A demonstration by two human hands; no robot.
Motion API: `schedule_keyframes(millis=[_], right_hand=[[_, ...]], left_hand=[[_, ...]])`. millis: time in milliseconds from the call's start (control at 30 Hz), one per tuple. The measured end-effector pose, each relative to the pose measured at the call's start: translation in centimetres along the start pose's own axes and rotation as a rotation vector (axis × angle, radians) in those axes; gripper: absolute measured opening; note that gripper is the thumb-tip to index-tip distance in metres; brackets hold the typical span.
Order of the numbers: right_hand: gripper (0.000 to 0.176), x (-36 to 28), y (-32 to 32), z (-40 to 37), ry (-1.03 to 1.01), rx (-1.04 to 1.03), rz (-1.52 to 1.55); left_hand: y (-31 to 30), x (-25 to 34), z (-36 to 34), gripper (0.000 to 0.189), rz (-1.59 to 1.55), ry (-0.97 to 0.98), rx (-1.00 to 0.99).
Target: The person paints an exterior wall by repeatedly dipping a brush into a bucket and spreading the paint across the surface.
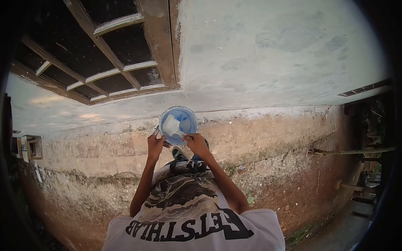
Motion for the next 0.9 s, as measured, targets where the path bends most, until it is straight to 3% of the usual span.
schedule_keyframes(millis=[133,300,500,833,900], right_hand=[[0.037,-0.1,0.2,-1.2,0.042,0.000,0.158],[0.026,0.3,-1.9,-3.2,0.274,0.058,0.531],[0.025,2.5,-6.1,-4.3,0.138,0.088,0.821],[0.025,10.4,-14.0,2.7,0.182,0.261,0.760],[0.026,13.4,-14.0,5.8,0.274,0.255,0.741]], left_hand=[[0.8,-0.3,0.4,0.055,0.007,-0.028,-0.039],[0.9,-0.3,1.0,0.050,-0.007,-0.078,-0.044],[1.3,-1.3,1.4,0.048,-0.070,-0.111,-0.015],[1.5,-2.9,1.6,0.053,-0.067,-0.130,0.116],[1.9,-3.0,1.5,0.053,-0.068,-0.116,0.138]])
Point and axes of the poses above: each hand's wrist, its own z-axis towards the middle knuckle, its own y-axis out of the palm, x = y × z, the point moved 8 cm from there along z, towards the middle knuckle, and after that the axes turned 15 degrees about -z, right-handed, at the moved point
